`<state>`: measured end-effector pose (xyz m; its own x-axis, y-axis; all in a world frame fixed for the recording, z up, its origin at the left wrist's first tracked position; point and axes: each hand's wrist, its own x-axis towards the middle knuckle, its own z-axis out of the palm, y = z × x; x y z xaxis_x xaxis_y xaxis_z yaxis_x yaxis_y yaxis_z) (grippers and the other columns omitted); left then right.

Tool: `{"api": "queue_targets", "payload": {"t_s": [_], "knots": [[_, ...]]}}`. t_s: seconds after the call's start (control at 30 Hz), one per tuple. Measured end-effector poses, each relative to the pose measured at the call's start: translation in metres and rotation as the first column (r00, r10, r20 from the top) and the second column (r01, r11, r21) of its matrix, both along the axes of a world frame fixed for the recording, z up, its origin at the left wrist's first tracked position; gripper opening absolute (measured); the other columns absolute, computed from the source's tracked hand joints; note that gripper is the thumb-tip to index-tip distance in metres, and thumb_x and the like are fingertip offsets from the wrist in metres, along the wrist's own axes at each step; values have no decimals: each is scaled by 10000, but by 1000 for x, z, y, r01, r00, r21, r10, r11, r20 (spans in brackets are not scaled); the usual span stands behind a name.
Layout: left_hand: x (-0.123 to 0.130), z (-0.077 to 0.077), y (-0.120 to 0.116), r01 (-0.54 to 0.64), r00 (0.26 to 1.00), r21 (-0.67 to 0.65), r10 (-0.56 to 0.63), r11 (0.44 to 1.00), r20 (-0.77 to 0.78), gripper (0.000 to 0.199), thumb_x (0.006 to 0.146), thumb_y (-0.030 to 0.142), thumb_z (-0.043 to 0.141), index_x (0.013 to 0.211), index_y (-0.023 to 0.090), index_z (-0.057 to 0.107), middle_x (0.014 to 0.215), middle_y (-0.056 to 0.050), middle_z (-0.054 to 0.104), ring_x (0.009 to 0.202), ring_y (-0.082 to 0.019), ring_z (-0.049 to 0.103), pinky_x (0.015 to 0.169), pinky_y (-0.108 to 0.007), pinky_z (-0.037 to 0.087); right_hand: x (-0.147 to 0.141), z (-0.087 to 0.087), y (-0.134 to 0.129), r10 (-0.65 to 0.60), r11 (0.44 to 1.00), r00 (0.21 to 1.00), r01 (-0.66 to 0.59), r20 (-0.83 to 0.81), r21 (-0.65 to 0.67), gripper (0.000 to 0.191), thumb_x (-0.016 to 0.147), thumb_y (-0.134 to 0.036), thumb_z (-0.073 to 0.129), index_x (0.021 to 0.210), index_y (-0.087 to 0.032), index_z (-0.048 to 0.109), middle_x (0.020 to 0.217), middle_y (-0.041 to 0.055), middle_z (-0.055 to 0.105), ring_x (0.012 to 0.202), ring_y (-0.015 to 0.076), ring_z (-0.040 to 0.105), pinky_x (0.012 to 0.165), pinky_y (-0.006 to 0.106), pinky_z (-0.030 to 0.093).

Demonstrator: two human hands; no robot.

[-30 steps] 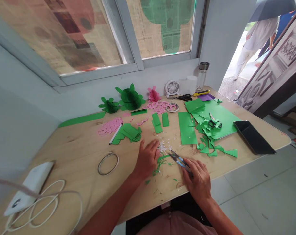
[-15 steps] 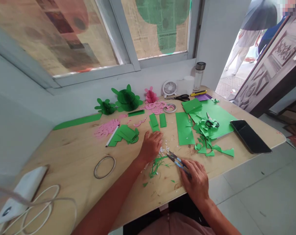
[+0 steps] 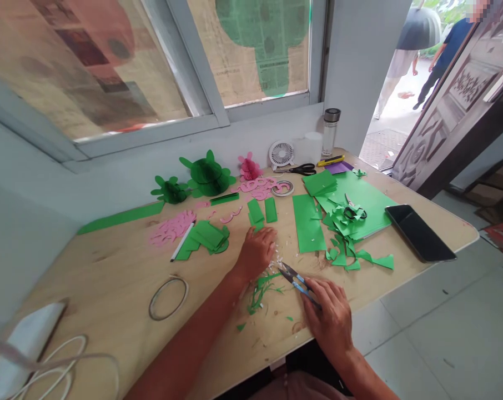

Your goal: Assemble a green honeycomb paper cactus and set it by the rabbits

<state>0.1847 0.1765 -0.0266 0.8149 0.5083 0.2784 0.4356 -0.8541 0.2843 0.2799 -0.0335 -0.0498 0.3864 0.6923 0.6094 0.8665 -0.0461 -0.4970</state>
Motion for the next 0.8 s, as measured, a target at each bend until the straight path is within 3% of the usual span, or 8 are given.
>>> {"api": "queue_targets", "payload": {"t_s": [0.1,0.17,0.27,0.4,0.53,0.8], "knots": [[-7,1,-7,13,1000,13,-13,1000,1,258,902,207,402,969,212,651,998,-38,729,962,-183,653,1069,-427,362,0,0,0,-1,1000,1000,1,-1,15,199,922,-212,522,1103,-198,603,956,70,728,869,216,661,777,367,473],[-15,2,-11,-48,999,71,46,996,28,290,931,215,364,883,209,650,862,-22,726,847,-159,654,1030,-379,401,0,0,1,7,1000,1000,-7,6,19,197,920,-208,526,1102,-193,601,954,66,729,872,214,660,782,368,473],[-12,5,-7,-95,995,139,92,986,28,265,929,227,399,896,187,659,874,-49,711,880,-180,633,934,-361,452,0,0,1,11,1000,1000,-11,10,24,195,919,-206,531,1102,-196,600,954,62,729,873,209,660,782,365,472],[20,13,20,-36,997,217,49,975,-52,189,881,207,503,939,203,682,921,-65,695,932,-218,606,886,-383,444,-1,1,1,4,999,1000,-4,10,43,193,923,-203,524,1103,-203,595,953,61,728,863,206,659,774,362,469],[55,19,44,54,988,311,-6,949,-156,134,832,161,564,836,196,694,866,-83,672,950,-254,575,894,-425,402,-2,1,1,4,999,1000,-5,14,47,201,920,-186,527,1114,-184,579,957,68,725,881,220,651,777,367,459],[94,16,63,189,959,414,-77,890,-271,217,834,90,526,714,172,687,781,-99,668,901,-256,562,909,-478,351,-2,1,2,8,999,1000,-8,2,37,210,919,-174,520,1122,-184,569,956,62,719,868,217,647,795,368,447]]}}
